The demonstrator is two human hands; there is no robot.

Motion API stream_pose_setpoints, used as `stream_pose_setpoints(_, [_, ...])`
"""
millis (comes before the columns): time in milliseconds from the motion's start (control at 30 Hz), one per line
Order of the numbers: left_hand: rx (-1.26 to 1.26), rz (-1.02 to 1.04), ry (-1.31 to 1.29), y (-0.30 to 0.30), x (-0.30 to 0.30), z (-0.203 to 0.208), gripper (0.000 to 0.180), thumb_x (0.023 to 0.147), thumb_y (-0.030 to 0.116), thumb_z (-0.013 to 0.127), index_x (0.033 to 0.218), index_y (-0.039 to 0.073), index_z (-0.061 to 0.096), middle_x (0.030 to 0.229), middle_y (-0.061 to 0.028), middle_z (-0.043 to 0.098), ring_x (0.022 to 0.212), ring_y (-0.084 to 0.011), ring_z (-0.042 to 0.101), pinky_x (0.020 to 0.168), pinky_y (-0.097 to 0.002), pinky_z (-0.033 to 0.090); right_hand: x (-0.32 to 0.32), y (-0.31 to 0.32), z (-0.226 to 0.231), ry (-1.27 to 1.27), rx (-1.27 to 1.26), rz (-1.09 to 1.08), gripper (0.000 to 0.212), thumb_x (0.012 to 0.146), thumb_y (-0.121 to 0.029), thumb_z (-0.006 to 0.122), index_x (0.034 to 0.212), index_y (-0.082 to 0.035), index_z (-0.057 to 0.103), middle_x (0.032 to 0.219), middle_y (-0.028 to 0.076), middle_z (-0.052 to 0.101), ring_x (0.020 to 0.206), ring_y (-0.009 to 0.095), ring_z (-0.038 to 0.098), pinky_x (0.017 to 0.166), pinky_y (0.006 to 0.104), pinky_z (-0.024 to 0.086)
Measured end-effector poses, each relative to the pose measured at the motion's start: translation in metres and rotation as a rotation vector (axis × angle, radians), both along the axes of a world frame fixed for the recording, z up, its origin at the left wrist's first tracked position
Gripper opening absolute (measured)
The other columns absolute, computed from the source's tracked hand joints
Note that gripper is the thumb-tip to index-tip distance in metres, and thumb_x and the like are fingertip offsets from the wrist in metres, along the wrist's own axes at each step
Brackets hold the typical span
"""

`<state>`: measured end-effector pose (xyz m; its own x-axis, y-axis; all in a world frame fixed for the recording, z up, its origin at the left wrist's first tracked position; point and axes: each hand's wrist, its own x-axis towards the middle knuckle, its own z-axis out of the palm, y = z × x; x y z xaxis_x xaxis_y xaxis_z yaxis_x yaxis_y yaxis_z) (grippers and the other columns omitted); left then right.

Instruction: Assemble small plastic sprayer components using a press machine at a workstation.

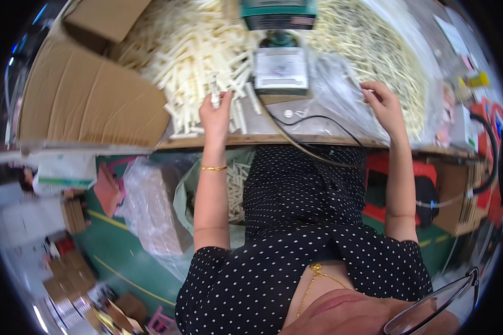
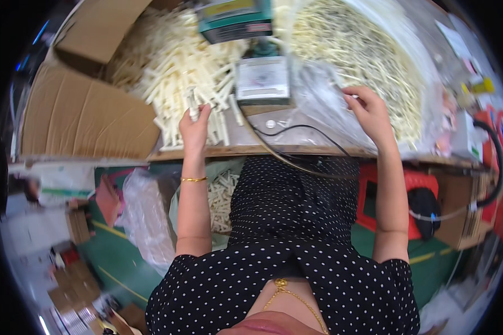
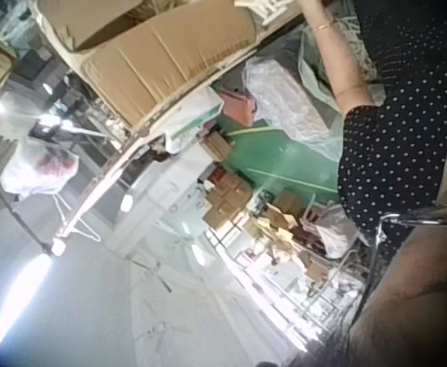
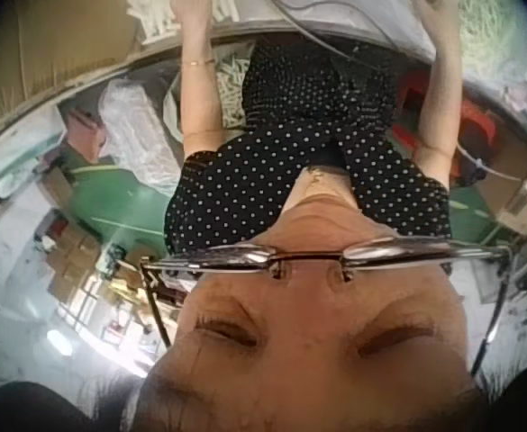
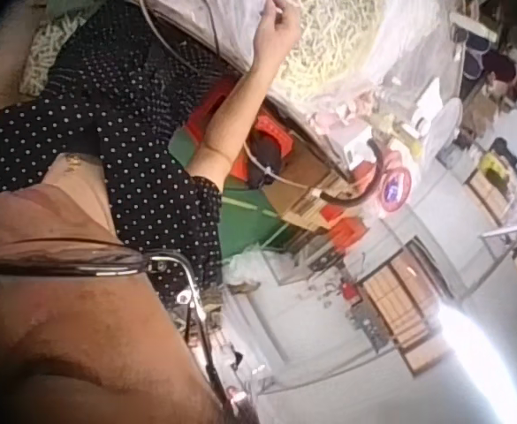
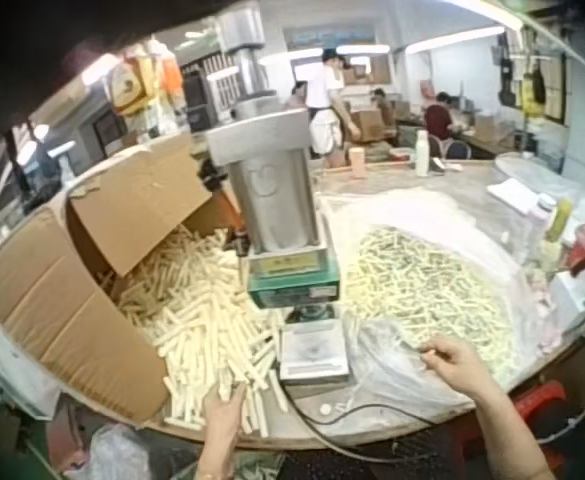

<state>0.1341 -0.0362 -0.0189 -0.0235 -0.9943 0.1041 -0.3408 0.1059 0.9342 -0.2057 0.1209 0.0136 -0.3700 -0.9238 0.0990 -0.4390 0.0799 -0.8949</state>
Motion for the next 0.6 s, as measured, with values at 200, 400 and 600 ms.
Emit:
stream_pose_setpoints(200, [-0.091, -0.249, -0.467, -0.009, -0.047, -0.038, 0.032, 0.074, 0.019, 0.062, 0.095, -0.005, 0.061, 0.085, -0.0206, 0.064, 0.079, -0.0301, 0.060, 0.075, -0.0370, 0.046, -0.019, 0.026, -0.057, 0.712, 0.169, -0.197, 0.016, 0.076, -0.006, 0.052, 0.088, -0.001, 0.062, 0.091, 0.021, 0.058, 0.085, 0.033, 0.058, 0.075, 0.0397, 0.047])
stream_pose_setpoints(400, [-0.237, -0.208, -0.830, -0.005, -0.044, -0.027, 0.024, 0.071, 0.016, 0.059, 0.087, -0.002, 0.062, 0.075, -0.0207, 0.062, 0.071, -0.0364, 0.059, 0.067, -0.0406, 0.046, -0.008, 0.033, -0.065, 0.873, 0.046, -0.365, 0.018, 0.067, -0.007, 0.055, 0.084, -0.001, 0.058, 0.093, 0.017, 0.052, 0.087, 0.028, 0.054, 0.071, 0.0370, 0.048])
stream_pose_setpoints(600, [-0.127, -0.226, -0.922, -0.003, -0.066, -0.004, 0.039, 0.066, 0.015, 0.061, 0.099, -0.005, 0.057, 0.089, -0.0254, 0.060, 0.085, -0.0384, 0.058, 0.075, -0.0400, 0.046, -0.022, 0.028, -0.065, 0.829, 0.047, -0.287, 0.013, 0.067, -0.008, 0.053, 0.079, -0.003, 0.055, 0.087, 0.012, 0.051, 0.084, 0.027, 0.053, 0.067, 0.0357, 0.048])
